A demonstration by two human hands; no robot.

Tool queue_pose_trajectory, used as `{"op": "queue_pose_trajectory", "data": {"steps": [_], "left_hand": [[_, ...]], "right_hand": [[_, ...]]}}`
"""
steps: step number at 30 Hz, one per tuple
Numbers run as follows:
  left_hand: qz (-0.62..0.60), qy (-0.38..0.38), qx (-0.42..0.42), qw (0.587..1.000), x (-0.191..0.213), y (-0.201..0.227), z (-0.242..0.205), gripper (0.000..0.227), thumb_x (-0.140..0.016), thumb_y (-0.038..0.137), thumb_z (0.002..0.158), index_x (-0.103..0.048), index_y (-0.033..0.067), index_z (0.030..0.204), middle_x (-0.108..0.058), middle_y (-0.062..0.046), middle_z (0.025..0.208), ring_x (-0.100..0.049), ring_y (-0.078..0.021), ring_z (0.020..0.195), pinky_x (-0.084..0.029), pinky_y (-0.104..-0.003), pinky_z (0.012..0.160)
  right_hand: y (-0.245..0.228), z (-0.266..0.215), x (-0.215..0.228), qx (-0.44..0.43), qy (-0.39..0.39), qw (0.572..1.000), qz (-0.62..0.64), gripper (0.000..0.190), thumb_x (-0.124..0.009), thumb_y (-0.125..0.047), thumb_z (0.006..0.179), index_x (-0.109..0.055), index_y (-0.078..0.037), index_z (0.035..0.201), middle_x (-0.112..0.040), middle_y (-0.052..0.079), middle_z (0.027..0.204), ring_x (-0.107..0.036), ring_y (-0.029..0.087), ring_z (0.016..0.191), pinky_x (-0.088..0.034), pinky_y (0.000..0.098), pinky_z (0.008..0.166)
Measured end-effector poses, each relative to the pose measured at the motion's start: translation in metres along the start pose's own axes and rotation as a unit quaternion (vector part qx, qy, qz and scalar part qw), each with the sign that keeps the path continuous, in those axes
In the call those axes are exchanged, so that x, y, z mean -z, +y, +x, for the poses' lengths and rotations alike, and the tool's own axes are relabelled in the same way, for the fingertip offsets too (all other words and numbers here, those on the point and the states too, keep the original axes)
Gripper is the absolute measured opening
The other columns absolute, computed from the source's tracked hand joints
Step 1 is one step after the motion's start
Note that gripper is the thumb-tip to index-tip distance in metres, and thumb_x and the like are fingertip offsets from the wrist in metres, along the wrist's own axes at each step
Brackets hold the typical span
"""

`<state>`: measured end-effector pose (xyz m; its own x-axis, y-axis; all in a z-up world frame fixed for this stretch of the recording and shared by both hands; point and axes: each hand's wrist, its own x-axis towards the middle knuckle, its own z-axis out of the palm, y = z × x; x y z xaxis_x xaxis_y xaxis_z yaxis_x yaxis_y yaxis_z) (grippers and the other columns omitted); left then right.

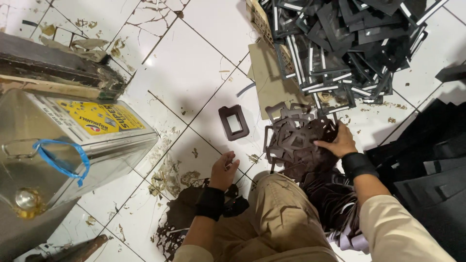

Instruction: Sorting and stacking die-cut leather frames from a pile of scraps on the workshop floor

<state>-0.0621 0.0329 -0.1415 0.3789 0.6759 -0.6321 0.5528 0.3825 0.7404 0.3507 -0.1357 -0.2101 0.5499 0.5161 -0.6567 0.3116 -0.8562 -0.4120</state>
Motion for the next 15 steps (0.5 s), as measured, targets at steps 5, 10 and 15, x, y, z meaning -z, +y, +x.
{"op": "queue_pose_trajectory", "data": {"steps": [5,10,15], "left_hand": [[0.038,-0.007,0.017,0.999,0.003,-0.002,0.020,0.056,-0.069,0.036,0.099,-0.052,0.0051,0.143,-0.059,-0.022,0.141,-0.052,-0.0427,0.134,-0.045,-0.053,0.110],[0.043,0.004,0.038,0.998,0.009,0.031,0.036,0.057,-0.066,0.031,0.100,-0.047,0.0030,0.146,-0.052,-0.025,0.146,-0.047,-0.0451,0.137,-0.042,-0.057,0.113],[0.013,0.042,0.067,0.997,0.010,0.052,0.061,0.068,-0.065,0.032,0.102,-0.033,-0.0009,0.153,-0.035,-0.028,0.156,-0.036,-0.0445,0.144,-0.039,-0.053,0.119]], "right_hand": [[0.003,0.006,0.010,-0.038,-0.023,0.999,0.020,0.128,-0.095,-0.052,0.059,-0.030,0.001,0.156,-0.040,0.031,0.154,-0.041,0.047,0.143,-0.036,0.0583,0.117],[0.026,0.024,-0.012,-0.058,-0.053,0.996,0.034,0.101,-0.100,-0.052,0.055,-0.057,0.008,0.124,-0.064,0.030,0.123,-0.060,0.046,0.123,-0.047,0.0537,0.104],[0.018,0.021,-0.014,-0.035,-0.054,0.998,-0.003,0.125,-0.099,-0.058,0.051,-0.040,-0.010,0.151,-0.039,0.023,0.149,-0.038,0.044,0.143,-0.033,0.0552,0.118]]}}
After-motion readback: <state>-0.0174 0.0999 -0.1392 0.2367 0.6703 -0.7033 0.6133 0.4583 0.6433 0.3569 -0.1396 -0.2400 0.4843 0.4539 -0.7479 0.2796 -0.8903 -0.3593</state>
